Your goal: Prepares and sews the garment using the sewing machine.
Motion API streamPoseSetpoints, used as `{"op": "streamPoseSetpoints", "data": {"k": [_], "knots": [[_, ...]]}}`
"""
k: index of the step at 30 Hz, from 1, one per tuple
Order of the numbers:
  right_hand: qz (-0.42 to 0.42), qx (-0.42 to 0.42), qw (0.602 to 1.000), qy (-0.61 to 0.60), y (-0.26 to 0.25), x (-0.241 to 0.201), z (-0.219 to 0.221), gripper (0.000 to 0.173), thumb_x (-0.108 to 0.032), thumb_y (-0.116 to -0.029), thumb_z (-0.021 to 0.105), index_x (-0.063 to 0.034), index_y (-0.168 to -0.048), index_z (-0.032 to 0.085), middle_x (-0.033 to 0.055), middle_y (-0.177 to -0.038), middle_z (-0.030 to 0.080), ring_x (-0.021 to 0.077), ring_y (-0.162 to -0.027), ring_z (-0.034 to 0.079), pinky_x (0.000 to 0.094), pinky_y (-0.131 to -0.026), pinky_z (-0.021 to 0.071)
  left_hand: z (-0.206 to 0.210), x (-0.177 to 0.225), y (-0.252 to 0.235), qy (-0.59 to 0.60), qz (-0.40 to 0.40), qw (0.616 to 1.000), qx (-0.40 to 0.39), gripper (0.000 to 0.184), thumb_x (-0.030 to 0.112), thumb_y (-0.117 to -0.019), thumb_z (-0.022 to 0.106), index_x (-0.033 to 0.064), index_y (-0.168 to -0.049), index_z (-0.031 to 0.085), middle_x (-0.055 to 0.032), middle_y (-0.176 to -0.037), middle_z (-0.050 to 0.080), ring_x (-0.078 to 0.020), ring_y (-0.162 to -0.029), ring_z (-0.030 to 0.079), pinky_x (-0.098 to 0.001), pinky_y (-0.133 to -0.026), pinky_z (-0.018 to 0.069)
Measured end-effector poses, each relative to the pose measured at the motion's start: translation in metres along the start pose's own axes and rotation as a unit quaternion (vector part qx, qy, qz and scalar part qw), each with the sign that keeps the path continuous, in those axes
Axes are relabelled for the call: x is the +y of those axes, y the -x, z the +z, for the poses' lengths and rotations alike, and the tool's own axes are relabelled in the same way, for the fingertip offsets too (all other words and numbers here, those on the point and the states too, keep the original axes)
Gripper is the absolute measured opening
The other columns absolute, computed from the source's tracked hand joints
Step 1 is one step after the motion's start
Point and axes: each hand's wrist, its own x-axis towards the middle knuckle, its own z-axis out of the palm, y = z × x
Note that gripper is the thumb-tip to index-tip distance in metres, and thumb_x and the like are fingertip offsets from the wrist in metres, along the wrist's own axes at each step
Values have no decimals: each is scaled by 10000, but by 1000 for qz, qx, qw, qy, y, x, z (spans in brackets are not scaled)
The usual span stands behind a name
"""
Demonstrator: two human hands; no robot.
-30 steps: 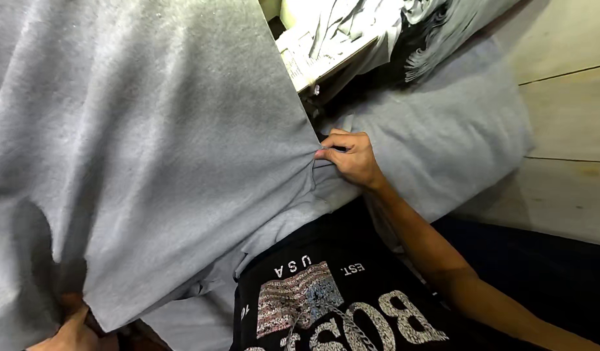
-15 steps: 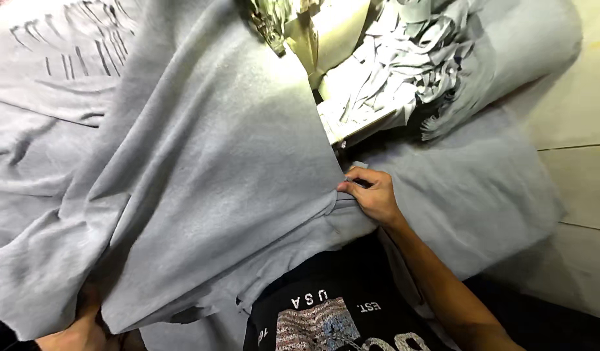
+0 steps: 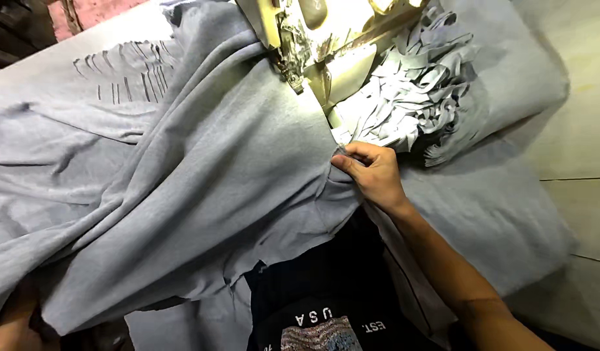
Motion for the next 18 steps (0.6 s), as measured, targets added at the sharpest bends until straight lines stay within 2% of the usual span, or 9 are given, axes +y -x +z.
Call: {"op": "streamPoseSetpoints", "data": {"k": [4,7,9,11,12,14,15,16,18], "knots": [[-17,-8,1000,-3,-13,-9,1,123,-181,-958,736,-79,-895,709,-27,-717,648,27,-558,554,175,-493,457,12,19,-13,14,1,999,-37,280,196,-1040,582,49,-1277,613,-6,-1174,687,-104,-1093,659,-329,-995,542],[-18,-8,1000,3,-20,-14,2,184,-215,-970,723,-93,-840,676,-15,-657,593,50,-486,488,187,-419,385,17,25,-28,14,14,1000,-10,157,166,-1001,627,107,-1145,649,89,-1007,672,-29,-953,643,-251,-894,547],[-22,-9,1000,11,-27,-18,3,185,-211,-977,712,-94,-838,679,-19,-689,607,39,-531,516,179,-458,408,4,7,-42,50,-11,998,24,53,83,-996,601,91,-1026,644,81,-889,680,-33,-863,663,-243,-840,568],[-22,-8,1000,18,-37,-21,5,157,-200,-981,704,-95,-865,697,-28,-743,638,18,-608,562,167,-528,448,-3,-3,-50,73,-53,993,72,138,30,-1032,515,65,-921,589,60,-753,643,-28,-723,644,-210,-729,565],[-21,-6,1000,16,-39,-22,6,154,-202,-983,702,-91,-876,704,-25,-750,646,16,-609,570,164,-527,454,-4,1,-50,59,-71,992,80,145,4,-1041,475,34,-929,562,47,-737,616,-21,-693,618,-193,-695,549],[-15,-7,1000,11,-45,-27,6,152,-202,-985,699,-87,-887,714,-21,-760,656,17,-609,578,164,-525,462,19,45,-40,-68,-134,983,108,114,-107,-994,475,-75,-914,550,-14,-711,570,-36,-643,568,-196,-643,518],[-12,-7,1000,9,-47,-28,7,153,-206,-985,701,-90,-886,715,-25,-748,653,15,-597,572,163,-516,456,51,82,-34,-142,-182,955,183,93,-158,-924,582,-115,-847,609,-59,-661,603,-64,-597,586,-204,-615,538],[-9,-4,1000,5,-48,-29,7,161,-216,-984,704,-95,-878,713,-29,-710,640,15,-557,554,162,-485,439,67,113,-26,-193,-209,944,166,62,-145,-900,640,-124,-842,635,-69,-681,620,-67,-620,594,-198,-634,533],[-1,-5,1000,-8,-50,-30,8,223,-254,-989,699,-106,-823,681,-25,-605,581,35,-453,487,175,-404,380,72,142,-7,-212,-154,964,56,62,-105,-897,645,-137,-847,627,-93,-717,638,-70,-667,607,-183,-639,515]]}}
